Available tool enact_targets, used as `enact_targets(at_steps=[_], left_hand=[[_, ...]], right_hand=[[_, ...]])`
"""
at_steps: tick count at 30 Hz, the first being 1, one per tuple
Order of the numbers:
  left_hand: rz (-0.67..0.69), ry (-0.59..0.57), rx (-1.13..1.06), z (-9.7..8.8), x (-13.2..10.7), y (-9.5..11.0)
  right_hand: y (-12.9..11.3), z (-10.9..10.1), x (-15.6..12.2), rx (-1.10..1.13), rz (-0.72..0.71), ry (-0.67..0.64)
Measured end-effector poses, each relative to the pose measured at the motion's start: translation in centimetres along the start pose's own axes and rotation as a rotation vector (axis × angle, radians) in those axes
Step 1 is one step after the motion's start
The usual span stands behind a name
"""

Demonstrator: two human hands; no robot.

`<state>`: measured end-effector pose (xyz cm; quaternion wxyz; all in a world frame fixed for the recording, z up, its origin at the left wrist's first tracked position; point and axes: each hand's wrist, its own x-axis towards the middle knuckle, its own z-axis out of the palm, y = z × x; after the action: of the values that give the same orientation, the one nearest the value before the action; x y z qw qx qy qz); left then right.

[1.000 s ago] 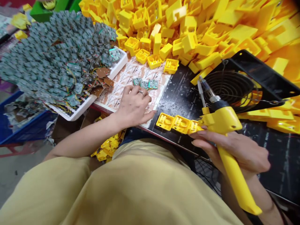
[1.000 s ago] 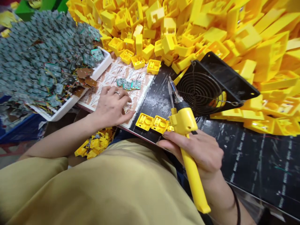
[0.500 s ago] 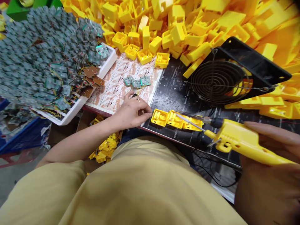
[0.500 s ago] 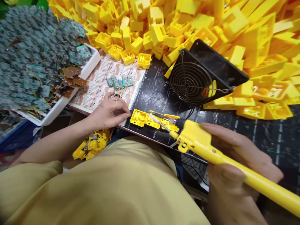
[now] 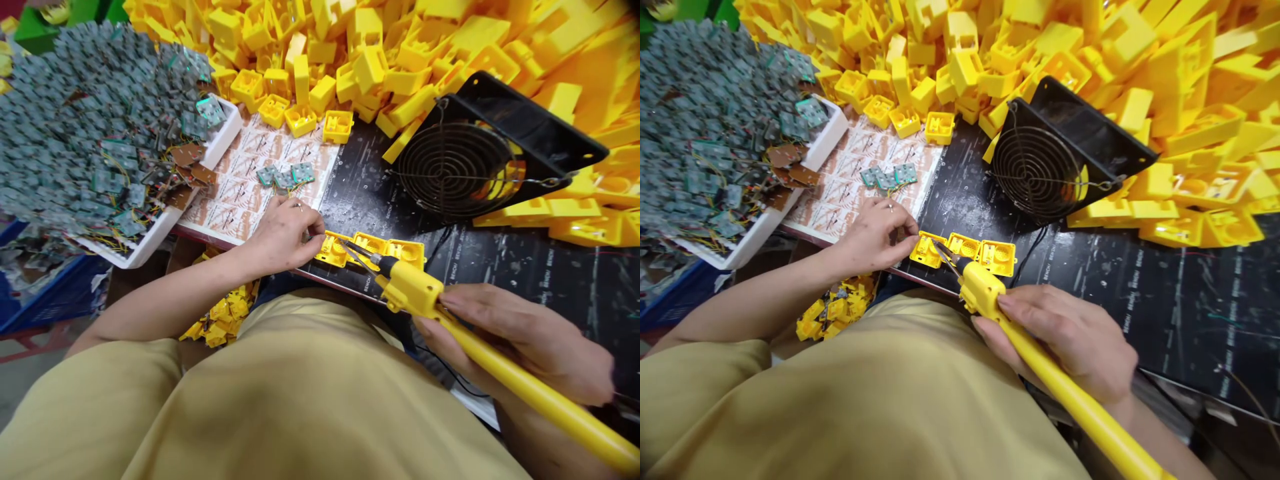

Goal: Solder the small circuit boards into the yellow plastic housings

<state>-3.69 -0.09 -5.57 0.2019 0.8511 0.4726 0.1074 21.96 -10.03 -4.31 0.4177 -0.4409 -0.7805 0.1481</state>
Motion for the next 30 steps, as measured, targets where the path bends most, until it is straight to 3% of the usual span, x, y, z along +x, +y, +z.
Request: enact_targets(at_steps=[4,8,14,20,24,30], left_hand=[[0.035,0.005,0.046,0.3,0.3,-0.1],[0.066,-0.002,0.101,0.1,0.5,0.0],[0.133,0.027,0.208,0.1,0.6,0.2],[0.173,0.053,0.250,0.1,0.6,0.0],[0.171,0.042,0.255,0.1,0.7,0.1],[0.150,0.016,0.184,-0.5,0.4,-0.2]], right_hand=[[1.3,0.3,0.1,-0.023,-0.065,-0.061],[0.7,0.8,0.7,-0.051,-0.075,-0.093],[0.5,0.2,1.6,-0.042,-0.221,-0.139],[0.1,-1.1,1.7,-0.120,-0.003,-0.104],[0.1,-0.7,1.6,-0.100,-0.008,-0.132],[1.2,-0.5,1.1,-0.083,-0.022,-0.040]])
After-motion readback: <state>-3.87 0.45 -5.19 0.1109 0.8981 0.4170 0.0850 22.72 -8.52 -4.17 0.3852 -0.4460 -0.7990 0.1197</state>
